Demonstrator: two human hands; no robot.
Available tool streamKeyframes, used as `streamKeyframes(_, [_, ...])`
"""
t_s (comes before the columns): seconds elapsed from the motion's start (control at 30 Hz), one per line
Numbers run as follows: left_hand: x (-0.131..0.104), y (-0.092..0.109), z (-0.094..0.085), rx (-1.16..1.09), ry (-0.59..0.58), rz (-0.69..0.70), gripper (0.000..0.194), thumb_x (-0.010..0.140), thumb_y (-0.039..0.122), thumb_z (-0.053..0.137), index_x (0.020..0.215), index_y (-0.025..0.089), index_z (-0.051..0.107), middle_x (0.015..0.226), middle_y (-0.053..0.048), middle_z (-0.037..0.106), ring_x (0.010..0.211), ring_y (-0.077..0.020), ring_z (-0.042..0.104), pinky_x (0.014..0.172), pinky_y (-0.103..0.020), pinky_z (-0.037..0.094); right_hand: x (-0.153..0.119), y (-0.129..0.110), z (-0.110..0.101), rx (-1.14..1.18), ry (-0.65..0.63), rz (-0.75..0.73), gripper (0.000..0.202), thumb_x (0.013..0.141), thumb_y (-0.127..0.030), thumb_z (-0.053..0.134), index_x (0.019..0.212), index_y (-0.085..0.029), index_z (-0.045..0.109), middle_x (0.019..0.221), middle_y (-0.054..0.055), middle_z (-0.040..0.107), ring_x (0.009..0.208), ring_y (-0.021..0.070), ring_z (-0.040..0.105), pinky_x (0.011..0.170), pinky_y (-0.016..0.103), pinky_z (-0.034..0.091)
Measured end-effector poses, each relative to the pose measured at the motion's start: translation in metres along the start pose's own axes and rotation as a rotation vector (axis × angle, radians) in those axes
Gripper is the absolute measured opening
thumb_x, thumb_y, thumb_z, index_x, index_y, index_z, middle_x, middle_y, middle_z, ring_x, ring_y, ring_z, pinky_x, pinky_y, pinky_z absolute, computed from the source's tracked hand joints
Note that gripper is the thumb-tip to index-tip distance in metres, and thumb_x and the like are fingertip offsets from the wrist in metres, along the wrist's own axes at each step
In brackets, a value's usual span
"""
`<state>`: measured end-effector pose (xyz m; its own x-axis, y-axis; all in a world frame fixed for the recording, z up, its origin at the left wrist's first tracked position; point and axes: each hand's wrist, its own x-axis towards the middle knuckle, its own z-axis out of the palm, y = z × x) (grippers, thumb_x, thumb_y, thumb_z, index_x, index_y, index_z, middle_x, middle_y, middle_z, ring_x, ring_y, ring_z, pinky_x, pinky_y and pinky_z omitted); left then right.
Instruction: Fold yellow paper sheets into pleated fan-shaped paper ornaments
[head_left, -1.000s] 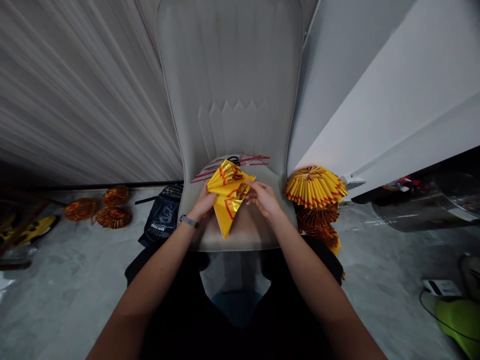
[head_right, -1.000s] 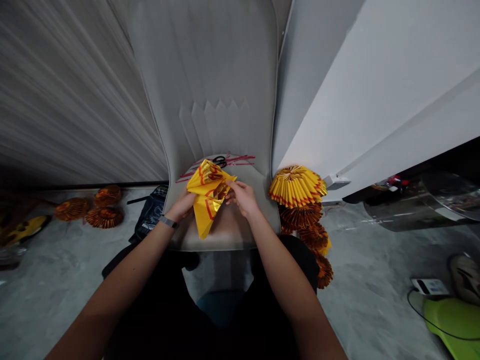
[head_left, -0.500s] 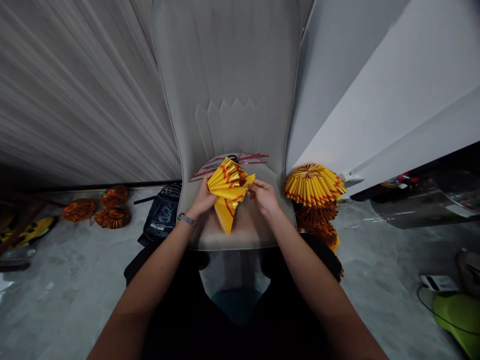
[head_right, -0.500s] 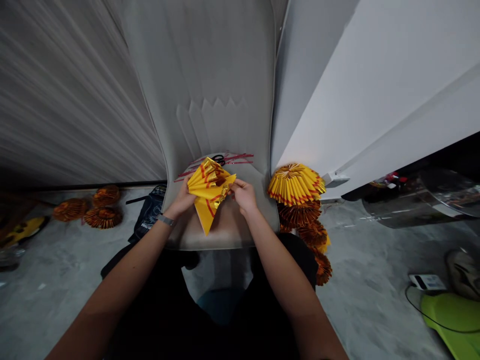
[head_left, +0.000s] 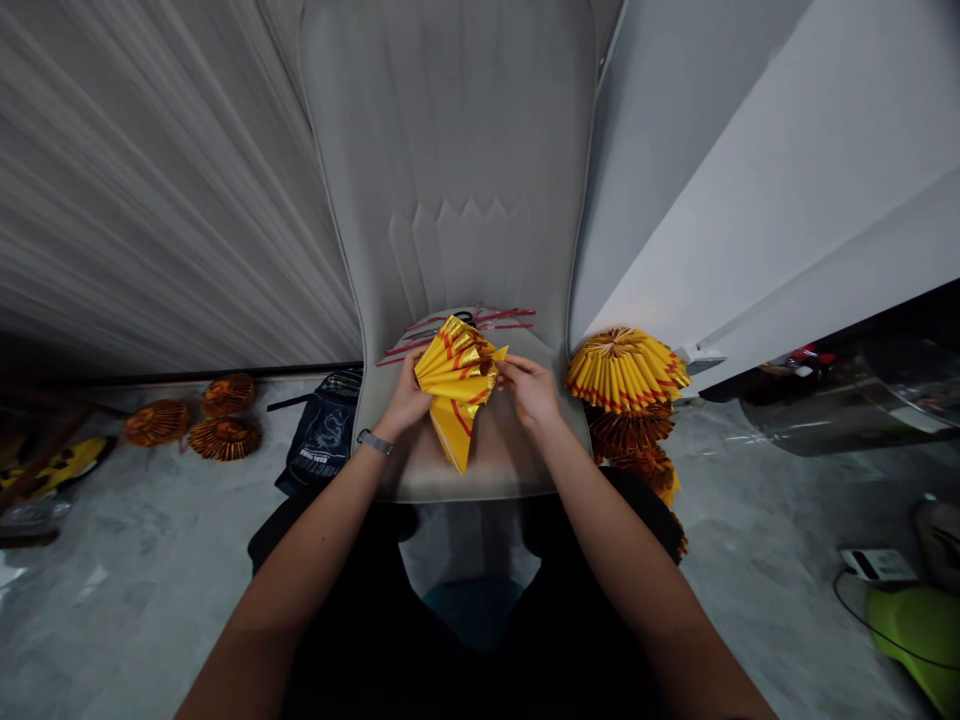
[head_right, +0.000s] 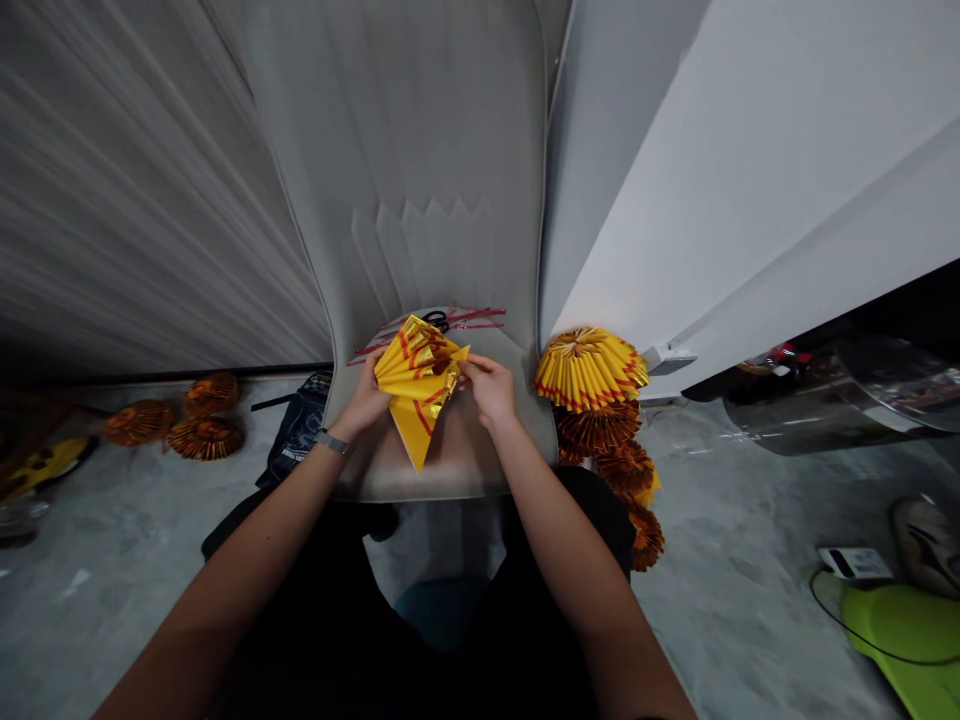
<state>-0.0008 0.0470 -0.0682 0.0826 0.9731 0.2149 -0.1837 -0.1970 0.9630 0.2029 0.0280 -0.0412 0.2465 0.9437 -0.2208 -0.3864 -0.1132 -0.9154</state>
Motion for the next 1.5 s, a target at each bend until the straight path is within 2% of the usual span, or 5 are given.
streamKeyframes(0.33, [0.001, -0.005, -0.001, 0.008, -0.058, 0.054, 0.081, 0.067, 0.034, 0.090, 0.137, 0.024, 0.051, 0.145, -0.012, 0.057, 0.131, -0.0287, 0.058, 0.114, -0.043, 0.045, 0.004, 0.003, 0.000, 0.027, 0.014, 0.056, 0.034, 0.057, -0.041, 0.086, 0.081, -0.021, 0.071, 0.069, -0.002, 0.070, 0.060, 0.0125, 0.060, 0.057, 0.026, 0.047])
streamKeyframes(0.57, [0.000, -0.010, 0.000, 0.012, 0.019, -0.012, 0.076, 0.065, 0.034, 0.091, 0.131, 0.021, 0.055, 0.140, -0.014, 0.061, 0.127, -0.0291, 0.061, 0.114, -0.047, 0.044, -0.009, 0.001, 0.002, 0.064, -0.086, 0.229, 0.038, 0.061, -0.044, 0.084, 0.090, -0.024, 0.068, 0.095, 0.000, 0.076, 0.077, 0.0147, 0.068, 0.063, 0.023, 0.051])
streamKeyframes(0.93, [-0.005, -0.003, 0.004, -0.041, -0.004, -0.096, 0.070, 0.063, 0.028, 0.091, 0.124, 0.022, 0.058, 0.134, -0.011, 0.065, 0.125, -0.0278, 0.062, 0.114, -0.046, 0.042, -0.009, 0.006, -0.002, 0.048, -0.014, 0.252, 0.037, 0.063, -0.043, 0.086, 0.078, -0.022, 0.060, 0.080, -0.002, 0.072, 0.068, 0.0154, 0.067, 0.056, 0.028, 0.057])
streamKeyframes(1.23, [-0.008, 0.015, -0.004, -0.267, -0.069, -0.520, 0.061, 0.075, 0.030, 0.078, 0.133, 0.025, 0.057, 0.134, -0.007, 0.066, 0.115, -0.0271, 0.068, 0.090, -0.037, 0.059, -0.008, 0.000, -0.004, -0.022, 0.034, 0.180, 0.036, 0.062, -0.046, 0.087, 0.078, -0.021, 0.067, 0.078, 0.000, 0.072, 0.065, 0.0145, 0.064, 0.053, 0.029, 0.061])
streamKeyframes(1.5, [-0.009, 0.009, 0.002, -0.329, -0.044, -0.575, 0.049, 0.076, 0.029, 0.075, 0.123, 0.020, 0.063, 0.121, -0.008, 0.073, 0.102, -0.0253, 0.073, 0.079, -0.032, 0.060, -0.010, -0.005, -0.002, -0.039, 0.055, 0.199, 0.028, 0.068, -0.040, 0.085, 0.077, -0.021, 0.066, 0.074, -0.001, 0.070, 0.061, 0.0138, 0.063, 0.050, 0.029, 0.061])
